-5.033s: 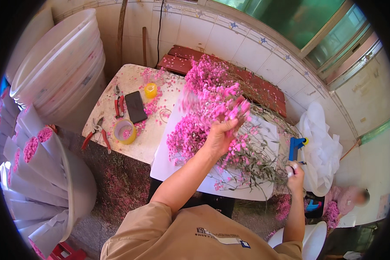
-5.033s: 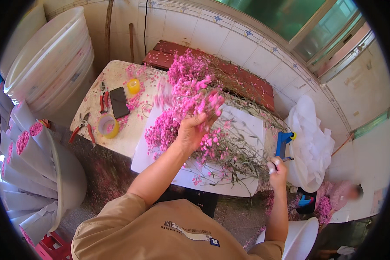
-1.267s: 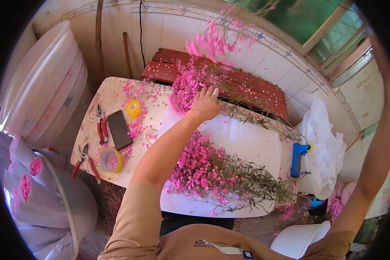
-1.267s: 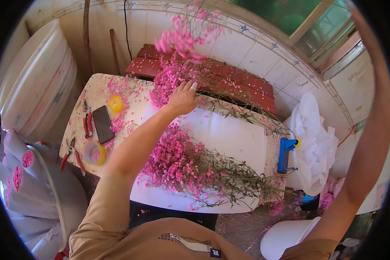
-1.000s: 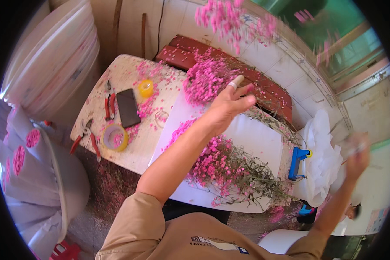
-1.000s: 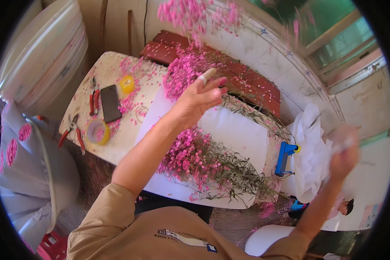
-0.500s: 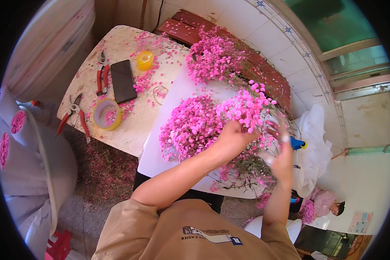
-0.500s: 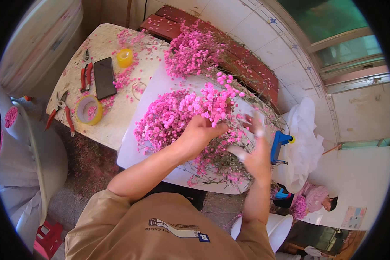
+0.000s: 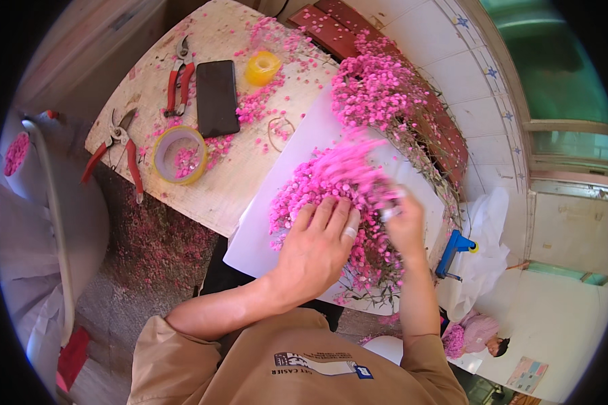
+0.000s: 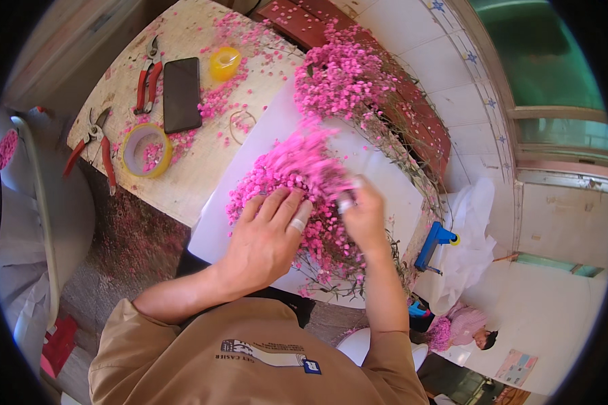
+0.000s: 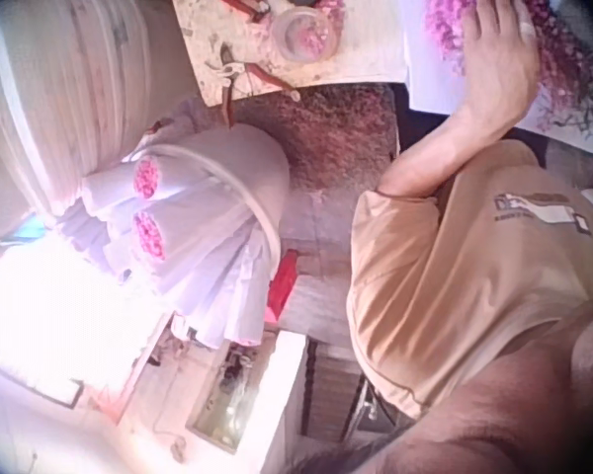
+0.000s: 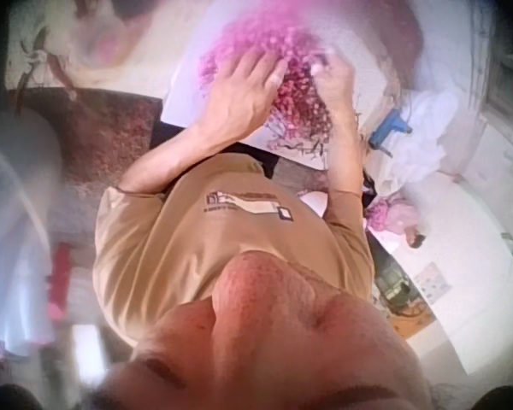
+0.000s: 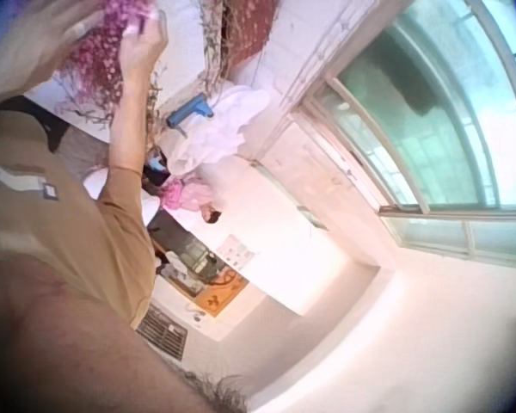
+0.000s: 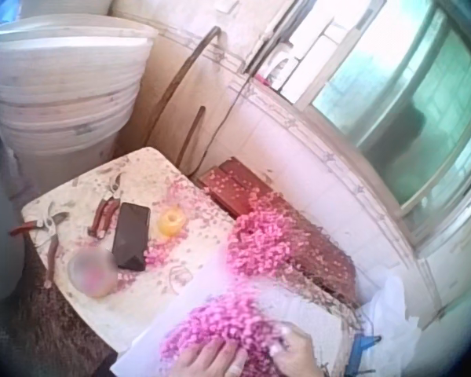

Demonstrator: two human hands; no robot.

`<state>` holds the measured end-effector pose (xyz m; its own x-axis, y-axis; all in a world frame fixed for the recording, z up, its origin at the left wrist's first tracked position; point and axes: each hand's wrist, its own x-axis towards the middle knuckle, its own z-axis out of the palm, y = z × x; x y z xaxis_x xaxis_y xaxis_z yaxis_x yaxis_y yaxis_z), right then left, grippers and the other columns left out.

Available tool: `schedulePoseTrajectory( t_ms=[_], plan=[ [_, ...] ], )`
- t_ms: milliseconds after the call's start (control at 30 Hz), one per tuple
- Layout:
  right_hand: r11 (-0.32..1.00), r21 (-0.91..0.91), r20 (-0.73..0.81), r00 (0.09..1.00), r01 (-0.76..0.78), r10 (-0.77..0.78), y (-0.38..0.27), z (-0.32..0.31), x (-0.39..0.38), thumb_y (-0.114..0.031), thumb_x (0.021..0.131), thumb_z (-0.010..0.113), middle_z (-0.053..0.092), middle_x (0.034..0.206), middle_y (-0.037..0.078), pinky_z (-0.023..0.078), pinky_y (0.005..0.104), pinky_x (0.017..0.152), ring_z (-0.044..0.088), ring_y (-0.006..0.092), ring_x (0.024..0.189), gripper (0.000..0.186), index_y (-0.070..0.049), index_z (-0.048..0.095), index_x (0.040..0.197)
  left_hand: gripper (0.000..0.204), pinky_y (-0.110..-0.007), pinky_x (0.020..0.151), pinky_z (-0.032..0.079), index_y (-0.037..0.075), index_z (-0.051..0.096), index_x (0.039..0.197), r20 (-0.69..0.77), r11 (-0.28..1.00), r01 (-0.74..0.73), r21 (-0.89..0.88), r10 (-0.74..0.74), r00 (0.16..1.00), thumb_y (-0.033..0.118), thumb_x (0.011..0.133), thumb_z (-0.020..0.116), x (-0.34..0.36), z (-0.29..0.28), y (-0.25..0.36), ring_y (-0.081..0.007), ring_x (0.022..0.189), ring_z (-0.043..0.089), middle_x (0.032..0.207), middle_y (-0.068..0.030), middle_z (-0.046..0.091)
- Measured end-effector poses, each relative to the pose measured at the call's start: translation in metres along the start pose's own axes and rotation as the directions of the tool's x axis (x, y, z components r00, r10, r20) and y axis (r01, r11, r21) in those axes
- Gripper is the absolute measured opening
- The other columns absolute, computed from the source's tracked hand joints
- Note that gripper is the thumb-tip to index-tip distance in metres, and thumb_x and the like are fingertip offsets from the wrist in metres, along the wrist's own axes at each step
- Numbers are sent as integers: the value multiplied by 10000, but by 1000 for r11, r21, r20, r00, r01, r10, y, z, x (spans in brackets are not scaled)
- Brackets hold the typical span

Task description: The person wraps a flower bouquet in paper, lays out fresh wrapping paper on the table, and arranges flower stems together by hand.

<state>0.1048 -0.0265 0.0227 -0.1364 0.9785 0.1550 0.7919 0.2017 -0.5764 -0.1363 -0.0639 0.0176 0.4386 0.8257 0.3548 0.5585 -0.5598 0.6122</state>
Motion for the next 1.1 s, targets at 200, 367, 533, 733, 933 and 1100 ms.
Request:
schedulePoseTrajectory(
  t_ms=[200,367,533,733,933,1100],
  plan=[
    [997,-31,170,983,-65,70,-21,4,-5,51,793,703,662,954,134,532,398,769,645,314,816,439,-9,687,1227,507,-527,1173,338,-78,564,1303,-109,954,-217,-205,198,974,127,839,587,16,-4,11,-416,1354,491,1373,-270,554],
    [997,-52,204,978,51,-39,-19,6,-13,40,714,751,650,1082,169,514,404,924,622,367,1070,413,13,673,1119,580,-521,1185,324,-64,474,1422,-71,992,-76,-96,69,995,125,879,552,30,41,-5,-438,1351,492,1405,-295,532],
    [990,114,438,899,-84,26,5,-33,16,-41,819,789,664,1157,102,495,364,965,628,263,1128,462,-16,654,1260,573,-505,1180,336,-64,456,1443,3,997,-74,-14,74,997,112,903,534,34,59,-20,-429,1310,530,1386,-307,545],
    [954,-2,-100,949,-300,299,101,-153,73,-129,880,759,630,1330,120,467,398,1037,601,252,1227,536,-54,594,1385,546,-514,1171,342,-30,483,1434,78,992,-117,40,114,990,198,954,605,46,47,-8,-413,1335,504,1396,-269,552],
    [725,-650,50,939,-228,340,188,-178,91,-134,834,777,614,1334,207,451,374,1072,576,322,1270,664,-67,528,1446,614,-513,1144,375,20,456,1476,130,993,-114,-43,118,984,248,942,655,74,19,11,-420,1299,521,1389,-239,553],
    [864,-420,185,905,-279,382,221,-187,114,15,832,617,754,976,144,548,364,807,703,232,861,319,-19,734,1127,608,-498,1120,399,12,495,1428,177,962,-269,33,260,949,297,926,686,102,3,18,-413,1295,524,1357,-234,570]
  ],
)
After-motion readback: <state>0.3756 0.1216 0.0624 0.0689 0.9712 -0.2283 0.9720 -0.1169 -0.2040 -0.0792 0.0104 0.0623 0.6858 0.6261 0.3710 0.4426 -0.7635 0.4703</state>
